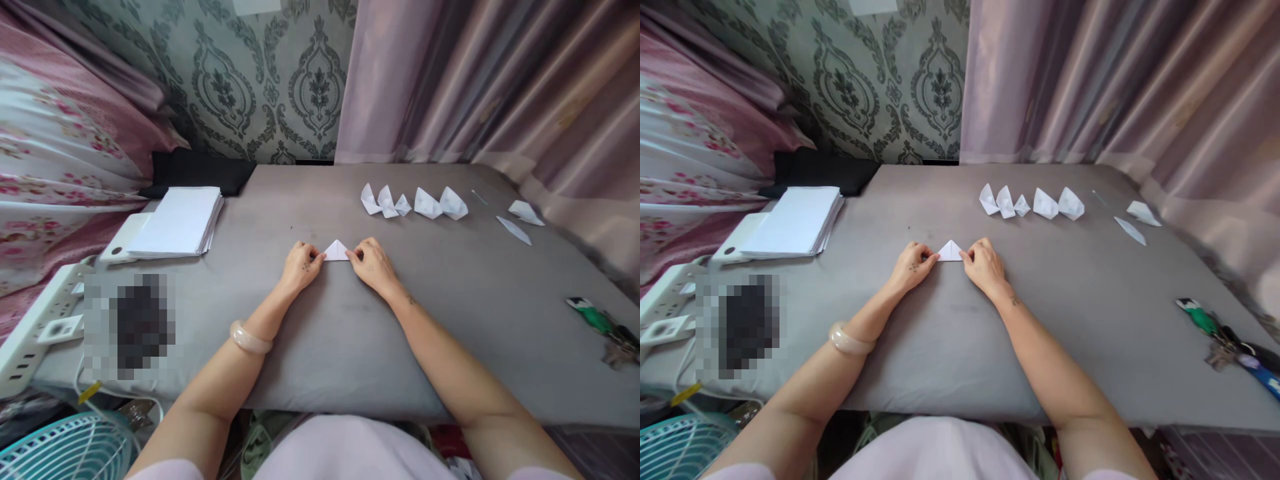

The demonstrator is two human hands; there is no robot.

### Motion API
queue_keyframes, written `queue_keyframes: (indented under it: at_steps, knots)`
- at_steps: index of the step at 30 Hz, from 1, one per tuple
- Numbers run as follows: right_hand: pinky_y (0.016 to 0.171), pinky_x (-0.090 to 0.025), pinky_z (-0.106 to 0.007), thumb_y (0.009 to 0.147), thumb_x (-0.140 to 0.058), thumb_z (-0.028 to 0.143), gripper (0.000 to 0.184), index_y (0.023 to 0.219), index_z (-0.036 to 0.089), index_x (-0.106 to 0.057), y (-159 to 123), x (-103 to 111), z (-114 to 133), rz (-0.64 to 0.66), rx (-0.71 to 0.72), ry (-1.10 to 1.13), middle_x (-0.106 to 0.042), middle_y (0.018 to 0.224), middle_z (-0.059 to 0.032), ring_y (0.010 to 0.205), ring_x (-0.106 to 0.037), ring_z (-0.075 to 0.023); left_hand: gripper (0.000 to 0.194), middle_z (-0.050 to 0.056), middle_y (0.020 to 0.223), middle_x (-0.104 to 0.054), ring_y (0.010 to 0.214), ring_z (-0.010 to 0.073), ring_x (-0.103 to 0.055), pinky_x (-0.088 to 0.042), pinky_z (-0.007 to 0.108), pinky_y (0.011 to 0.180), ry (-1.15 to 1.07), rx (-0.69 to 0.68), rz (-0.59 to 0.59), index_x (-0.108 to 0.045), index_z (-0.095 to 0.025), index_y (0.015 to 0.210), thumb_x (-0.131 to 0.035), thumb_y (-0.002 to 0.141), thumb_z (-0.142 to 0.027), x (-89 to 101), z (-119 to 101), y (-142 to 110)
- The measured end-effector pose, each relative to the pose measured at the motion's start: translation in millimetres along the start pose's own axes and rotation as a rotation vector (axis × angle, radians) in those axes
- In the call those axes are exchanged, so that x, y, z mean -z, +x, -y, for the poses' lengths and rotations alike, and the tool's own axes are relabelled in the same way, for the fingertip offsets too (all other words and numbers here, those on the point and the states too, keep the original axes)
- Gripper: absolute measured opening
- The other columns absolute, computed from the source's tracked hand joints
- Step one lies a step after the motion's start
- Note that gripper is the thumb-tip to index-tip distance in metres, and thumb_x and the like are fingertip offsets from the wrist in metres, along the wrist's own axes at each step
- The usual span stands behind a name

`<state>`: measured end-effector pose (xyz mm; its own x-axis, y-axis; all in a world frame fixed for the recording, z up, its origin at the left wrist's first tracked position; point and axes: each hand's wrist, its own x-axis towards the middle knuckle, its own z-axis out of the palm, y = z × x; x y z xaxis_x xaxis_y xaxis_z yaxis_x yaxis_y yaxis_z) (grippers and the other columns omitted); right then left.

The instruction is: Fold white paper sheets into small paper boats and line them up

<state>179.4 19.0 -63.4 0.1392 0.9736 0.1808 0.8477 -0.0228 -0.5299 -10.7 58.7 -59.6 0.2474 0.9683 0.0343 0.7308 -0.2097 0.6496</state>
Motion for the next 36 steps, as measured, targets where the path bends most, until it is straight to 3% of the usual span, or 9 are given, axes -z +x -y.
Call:
queue_keyframes:
  at_steps: [5, 8, 12, 15, 19, 25, 29, 33, 36]
  knots:
    - [0.07, -0.043, -0.031, 0.087, -0.058, 0.037, 0.021, 0.074, 0.02, -0.057, -0.9, -0.1, 3.0, 0.01, -0.037, -0.037, -0.059, 0.097, -0.0064, 0.079, -0.059, -0.0183, 0.015, 0.008, 0.089, -0.056, 0.084, 0.0202, -0.056, -0.045, 0.035, 0.082, 0.023, -0.023, -0.028, -0.062, -0.016, 0.08, -0.061, 0.083, -0.031, -2.7, 1.3, -1.2]
    - [0.069, -0.042, -0.031, 0.086, -0.059, 0.038, 0.02, 0.075, 0.02, -0.057, -1.0, -1.7, 2.1, 0.0, -0.036, -0.052, -0.059, 0.097, -0.0067, 0.079, -0.059, -0.0186, 0.019, 0.01, 0.095, -0.056, 0.09, 0.0217, -0.056, -0.046, 0.036, 0.082, 0.032, -0.066, -0.045, -0.062, -0.015, 0.098, -0.06, 0.084, -0.029, -4.3, 1.9, -2.9]
    - [0.068, -0.041, -0.031, 0.086, -0.059, 0.038, 0.018, 0.084, 0.02, -0.058, -2.1, -2.9, 0.9, -0.024, -0.034, -0.057, -0.059, 0.098, -0.0072, 0.081, -0.058, -0.0197, 0.035, 0.014, 0.111, -0.055, 0.098, 0.0236, -0.052, -0.045, 0.039, 0.089, 0.164, -0.302, -0.052, -0.056, -0.017, 0.124, -0.047, 0.09, -0.017, -7.3, 0.1, -3.4]
    - [0.066, -0.04, -0.03, 0.089, -0.056, 0.037, 0.018, 0.095, 0.02, -0.06, -4.4, -1.5, 2.6, -0.011, -0.002, -0.049, -0.059, 0.101, -0.007, 0.081, -0.059, -0.0191, 0.038, 0.012, 0.12, -0.056, 0.104, 0.0256, -0.049, -0.043, 0.042, 0.092, 0.332, -0.506, -0.01, -0.06, -0.02, 0.121, -0.04, 0.09, -0.009, -8.6, -3.3, -3.0]
    - [0.065, -0.04, -0.029, 0.095, -0.047, 0.034, 0.024, 0.109, 0.025, -0.064, -8.1, 1.9, 5.7, 0.045, 0.1, -0.086, -0.059, 0.108, -0.0068, 0.081, -0.059, -0.0178, 0.038, 0.012, 0.117, -0.06, 0.101, 0.0241, -0.051, -0.045, 0.039, 0.09, 0.389, -0.642, 0.102, -0.062, -0.014, 0.116, -0.037, 0.089, -0.006, -9.1, -5.1, -2.9]
    - [0.075, -0.044, -0.031, 0.093, -0.04, 0.016, 0.04, 0.124, 0.029, -0.063, -11.1, 6.6, 6.9, 0.122, 0.249, -0.228, -0.057, 0.113, -0.0084, 0.092, -0.059, -0.02, 0.029, 0.011, 0.112, -0.062, 0.097, 0.0231, -0.054, -0.046, 0.036, 0.092, 0.27, -0.607, 0.049, -0.065, -0.016, 0.111, -0.047, 0.095, -0.032, -11.0, 0.0, 1.7]
    - [0.08, -0.046, -0.033, 0.09, -0.037, 0.009, 0.048, 0.126, 0.029, -0.062, -11.4, 5.9, 7.3, 0.14, 0.23, -0.22, -0.057, 0.113, -0.0097, 0.095, -0.059, -0.0212, 0.027, 0.009, 0.111, -0.064, 0.096, 0.022, -0.054, -0.047, 0.033, 0.088, 0.269, -0.563, 0.044, -0.067, -0.019, 0.107, -0.047, 0.095, -0.033, -12.6, -0.4, 5.4]
    - [0.088, -0.047, -0.034, 0.085, -0.042, 0.007, 0.049, 0.125, 0.026, -0.062, -8.1, 0.6, 2.0, 0.091, 0.162, 0.018, -0.059, 0.117, -0.0092, 0.099, -0.06, -0.0199, 0.03, 0.011, 0.107, -0.065, 0.095, 0.0221, -0.056, -0.046, 0.034, 0.087, 0.351, -0.579, 0.026, -0.066, -0.016, 0.103, -0.039, 0.098, -0.028, -12.4, -6.7, 4.4]
    - [0.09, -0.048, -0.034, 0.084, -0.049, 0.014, 0.042, 0.123, 0.022, -0.061, -4.9, -0.1, -0.4, -0.035, -0.002, 0.364, -0.064, 0.112, -0.0083, 0.095, -0.062, -0.0172, 0.028, 0.011, 0.096, -0.066, 0.09, 0.0213, -0.057, -0.044, 0.035, 0.086, 0.2, -0.496, -0.063, -0.066, -0.015, 0.097, -0.04, 0.097, -0.025, -10.7, -10.5, 3.4]
